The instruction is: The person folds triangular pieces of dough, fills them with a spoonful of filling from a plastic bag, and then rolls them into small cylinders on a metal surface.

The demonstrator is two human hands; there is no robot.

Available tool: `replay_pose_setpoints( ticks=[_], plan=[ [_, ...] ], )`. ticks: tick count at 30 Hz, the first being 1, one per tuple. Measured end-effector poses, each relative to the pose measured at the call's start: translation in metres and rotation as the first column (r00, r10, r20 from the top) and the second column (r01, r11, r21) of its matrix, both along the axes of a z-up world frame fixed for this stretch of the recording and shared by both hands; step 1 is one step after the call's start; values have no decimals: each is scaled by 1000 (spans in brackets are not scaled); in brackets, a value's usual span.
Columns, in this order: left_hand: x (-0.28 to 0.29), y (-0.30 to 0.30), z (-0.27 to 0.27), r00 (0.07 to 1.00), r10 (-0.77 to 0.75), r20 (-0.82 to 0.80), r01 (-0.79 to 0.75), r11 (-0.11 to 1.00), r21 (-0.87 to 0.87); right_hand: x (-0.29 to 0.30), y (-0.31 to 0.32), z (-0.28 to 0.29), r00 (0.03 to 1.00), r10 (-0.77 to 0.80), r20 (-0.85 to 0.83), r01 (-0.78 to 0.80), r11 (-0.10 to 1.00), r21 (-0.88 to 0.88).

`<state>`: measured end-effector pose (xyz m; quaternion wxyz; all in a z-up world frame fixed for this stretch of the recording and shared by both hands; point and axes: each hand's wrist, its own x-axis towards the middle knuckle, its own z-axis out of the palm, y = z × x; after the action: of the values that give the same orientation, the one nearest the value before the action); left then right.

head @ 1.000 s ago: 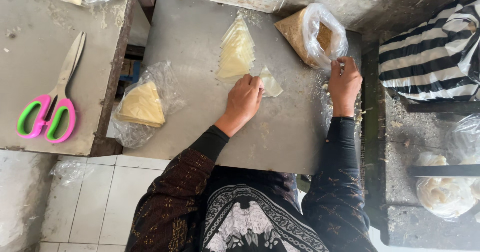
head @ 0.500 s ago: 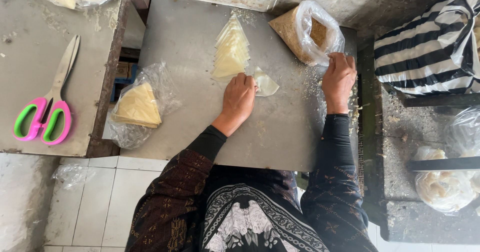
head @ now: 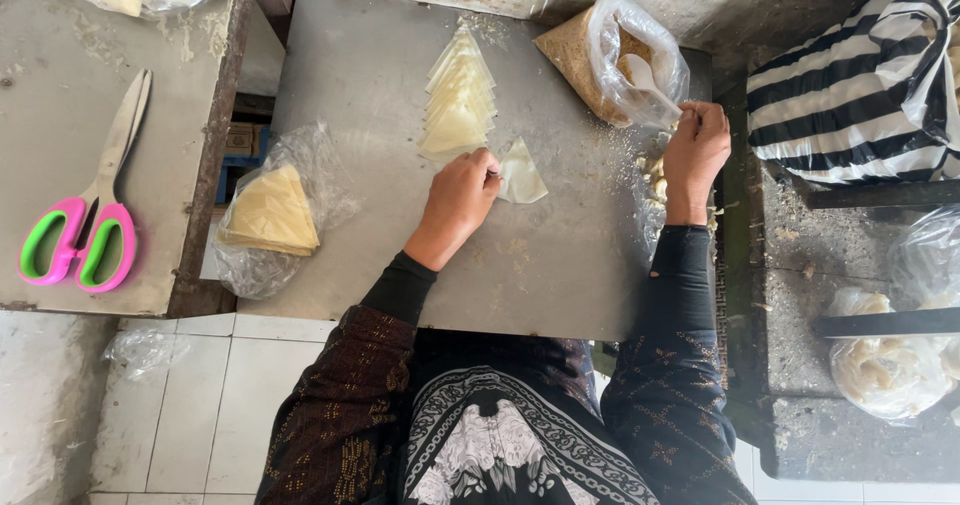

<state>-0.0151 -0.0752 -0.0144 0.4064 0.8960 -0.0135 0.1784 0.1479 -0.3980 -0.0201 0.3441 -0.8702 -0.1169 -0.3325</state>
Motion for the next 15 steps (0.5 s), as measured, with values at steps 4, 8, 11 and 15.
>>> replay_pose_setpoints(
  ticks=[4,8,11,15],
  plan=[
    [0,3,3,998,1,-65,-4,999,-35,0,-4,7,999,10,-45,-4,994,112],
    [0,6,5,999,2,-54,-4,999,-38,-8,-5,20,1000,2,2,-3,993,114],
    [0,6,5,999,16,-50,-18,999,-33,-23,0,31,999,45,-6,-44,992,119],
    [1,9,5,999,15,-46,-17,998,-53,-55,19,37,962,173,-211,-113,956,271]
  ],
)
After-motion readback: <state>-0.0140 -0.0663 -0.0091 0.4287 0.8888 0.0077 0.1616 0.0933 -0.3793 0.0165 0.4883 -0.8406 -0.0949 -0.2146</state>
